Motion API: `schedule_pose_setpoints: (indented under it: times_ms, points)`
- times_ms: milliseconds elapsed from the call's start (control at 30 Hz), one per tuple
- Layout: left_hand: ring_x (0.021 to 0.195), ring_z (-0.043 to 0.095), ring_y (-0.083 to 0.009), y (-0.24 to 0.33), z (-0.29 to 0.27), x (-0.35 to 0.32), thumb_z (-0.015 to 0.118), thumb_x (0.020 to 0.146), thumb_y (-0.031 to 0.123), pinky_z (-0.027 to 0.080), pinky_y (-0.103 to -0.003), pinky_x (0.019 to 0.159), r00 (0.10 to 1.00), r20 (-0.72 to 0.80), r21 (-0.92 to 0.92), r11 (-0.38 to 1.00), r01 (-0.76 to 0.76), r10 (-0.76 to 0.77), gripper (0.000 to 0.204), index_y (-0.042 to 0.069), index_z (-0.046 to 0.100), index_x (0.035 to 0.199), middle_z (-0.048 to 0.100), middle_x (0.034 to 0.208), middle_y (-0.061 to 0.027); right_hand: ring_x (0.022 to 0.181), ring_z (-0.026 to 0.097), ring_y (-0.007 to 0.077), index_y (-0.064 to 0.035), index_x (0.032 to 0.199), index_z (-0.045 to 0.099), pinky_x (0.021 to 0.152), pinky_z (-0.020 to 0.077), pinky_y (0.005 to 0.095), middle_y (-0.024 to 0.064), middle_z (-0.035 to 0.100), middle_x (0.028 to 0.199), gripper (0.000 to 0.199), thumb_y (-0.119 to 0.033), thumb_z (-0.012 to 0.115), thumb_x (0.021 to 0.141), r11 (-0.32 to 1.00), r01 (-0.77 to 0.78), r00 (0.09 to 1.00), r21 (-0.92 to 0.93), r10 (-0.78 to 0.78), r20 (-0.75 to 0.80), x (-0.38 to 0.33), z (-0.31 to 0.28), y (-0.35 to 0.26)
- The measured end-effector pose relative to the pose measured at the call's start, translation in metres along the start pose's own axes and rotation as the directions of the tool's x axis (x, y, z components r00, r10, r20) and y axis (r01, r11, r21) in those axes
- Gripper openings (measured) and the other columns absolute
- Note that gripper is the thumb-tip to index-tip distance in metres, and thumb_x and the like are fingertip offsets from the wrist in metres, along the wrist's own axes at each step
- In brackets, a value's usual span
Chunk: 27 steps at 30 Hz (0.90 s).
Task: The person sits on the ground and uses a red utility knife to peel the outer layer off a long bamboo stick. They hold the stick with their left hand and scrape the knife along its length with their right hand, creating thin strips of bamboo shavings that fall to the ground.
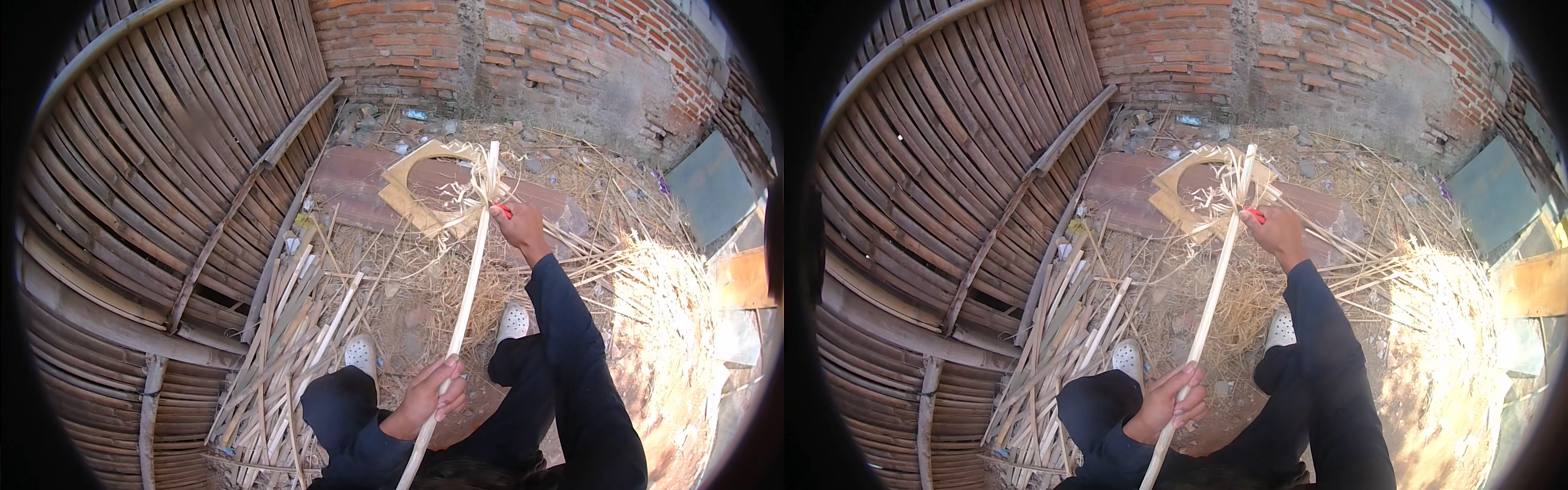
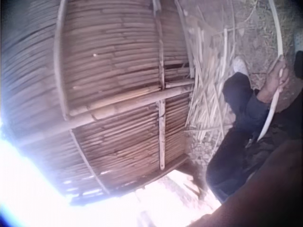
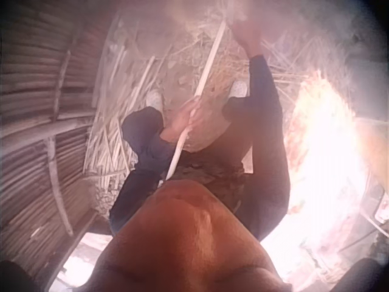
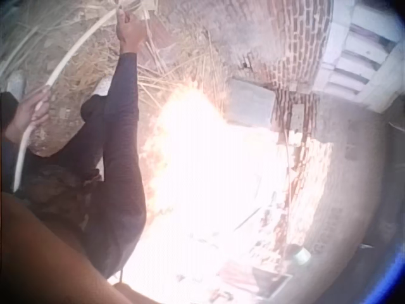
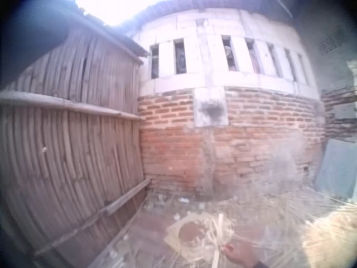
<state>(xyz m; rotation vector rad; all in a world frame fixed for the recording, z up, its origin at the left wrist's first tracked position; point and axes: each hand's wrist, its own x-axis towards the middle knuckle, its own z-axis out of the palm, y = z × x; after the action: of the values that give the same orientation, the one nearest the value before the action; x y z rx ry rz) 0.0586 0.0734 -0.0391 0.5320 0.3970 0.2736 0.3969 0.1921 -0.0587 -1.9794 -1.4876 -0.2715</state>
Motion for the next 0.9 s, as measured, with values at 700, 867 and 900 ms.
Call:
schedule_pose_setpoints:
  times_ms: [700, 867, 900]
  points:
    - [0.032, 0.030, -0.0117, 0.025, -0.023, 0.000, 0.035, 0.101, 0.031, 0.029, -0.025, 0.041, 0.959, -0.229, 0.000, 0.985, -0.170, 0.166, 0.028, 0.010, 0.043, 0.084, 0.033, 0.047, 0.0013, 0.049, 0.056, 0.0314, -0.0088, 0.058, 0.060, 0.047, 0.0422, 0.0410, 0.0112, 0.053, 0.050, 0.057, -0.063, 0.060, 0.076, 0.864, 0.373, 0.805, 0.337, -0.482, 0.345, -0.083, -0.012, -0.111]
    - [0.032, 0.030, -0.0112, 0.023, -0.024, -0.001, 0.036, 0.101, 0.031, 0.028, -0.024, 0.041, 0.960, -0.221, -0.003, 0.984, -0.177, 0.172, 0.027, 0.010, 0.043, 0.085, 0.032, 0.047, 0.0015, 0.049, 0.058, 0.0296, -0.0136, 0.065, 0.067, 0.046, 0.0437, 0.0392, 0.0095, 0.058, 0.053, 0.052, -0.064, 0.061, 0.074, 0.921, 0.266, 0.901, 0.283, -0.342, 0.268, -0.069, 0.009, -0.094]
    - [0.032, 0.030, -0.0112, 0.022, -0.023, -0.002, 0.036, 0.101, 0.031, 0.028, -0.024, 0.041, 0.964, -0.211, -0.021, 0.985, -0.171, 0.163, 0.027, 0.011, 0.043, 0.084, 0.032, 0.047, 0.0015, 0.049, 0.059, 0.0284, -0.0153, 0.069, 0.071, 0.046, 0.0449, 0.0388, 0.0088, 0.061, 0.055, 0.050, -0.064, 0.062, 0.074, 0.924, 0.258, 0.907, 0.282, -0.332, 0.259, -0.070, 0.012, -0.092]
